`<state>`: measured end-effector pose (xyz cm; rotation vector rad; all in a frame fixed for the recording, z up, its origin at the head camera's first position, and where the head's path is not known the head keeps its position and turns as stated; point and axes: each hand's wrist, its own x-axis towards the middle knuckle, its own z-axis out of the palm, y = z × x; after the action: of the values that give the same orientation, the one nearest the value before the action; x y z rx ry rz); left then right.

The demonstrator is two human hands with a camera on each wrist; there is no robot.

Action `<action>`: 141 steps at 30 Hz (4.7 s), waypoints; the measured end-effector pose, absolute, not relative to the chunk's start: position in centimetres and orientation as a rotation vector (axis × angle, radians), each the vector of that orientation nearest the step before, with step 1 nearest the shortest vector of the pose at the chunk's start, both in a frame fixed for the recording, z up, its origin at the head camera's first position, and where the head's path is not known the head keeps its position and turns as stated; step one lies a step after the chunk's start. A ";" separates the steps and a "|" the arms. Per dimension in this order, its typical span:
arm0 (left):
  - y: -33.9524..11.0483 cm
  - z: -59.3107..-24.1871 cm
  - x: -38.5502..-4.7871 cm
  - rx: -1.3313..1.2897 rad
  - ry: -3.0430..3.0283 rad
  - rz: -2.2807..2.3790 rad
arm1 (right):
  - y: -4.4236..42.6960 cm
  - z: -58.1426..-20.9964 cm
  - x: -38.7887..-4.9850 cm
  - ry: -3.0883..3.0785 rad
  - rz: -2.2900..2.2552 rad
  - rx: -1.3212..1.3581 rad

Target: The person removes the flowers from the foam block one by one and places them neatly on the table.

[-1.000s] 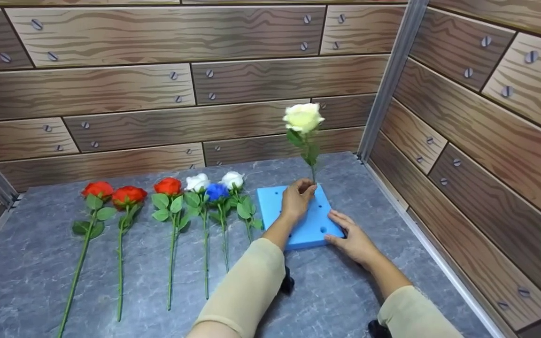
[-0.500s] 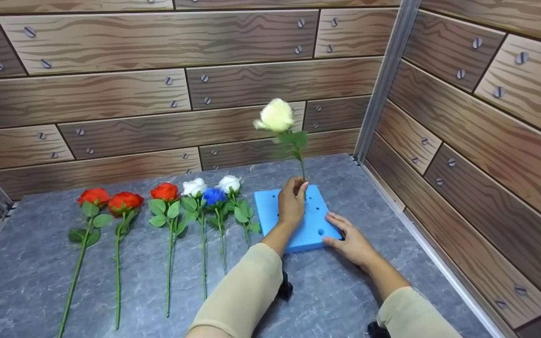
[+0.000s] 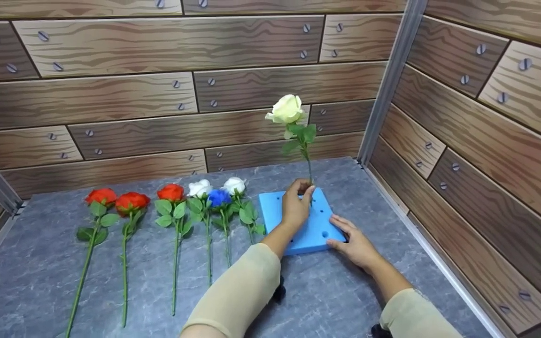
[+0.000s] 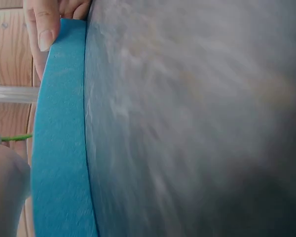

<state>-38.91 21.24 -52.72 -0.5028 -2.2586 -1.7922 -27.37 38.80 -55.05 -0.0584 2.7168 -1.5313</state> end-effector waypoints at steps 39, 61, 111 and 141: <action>9.9 -48.2 -33.0 -0.467 -2.088 -2.448 | 39.0 -55.4 -28.4 2.775 -1.427 -0.117; 5.0 -49.0 -31.8 -0.430 -2.112 -2.315 | 39.0 -55.3 -28.5 2.774 -1.411 -0.147; -6.4 -48.5 -28.1 -0.264 -2.313 -2.259 | 39.0 -55.3 -28.8 2.759 -1.379 -0.148; -17.1 -49.4 -24.3 -0.004 -2.459 -2.108 | 38.9 -55.2 -28.5 2.736 -1.392 -0.140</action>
<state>-24.29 -17.08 -49.39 -0.0042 -2.4594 -2.1077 -28.52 38.92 -55.16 -0.1402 2.7355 -1.3924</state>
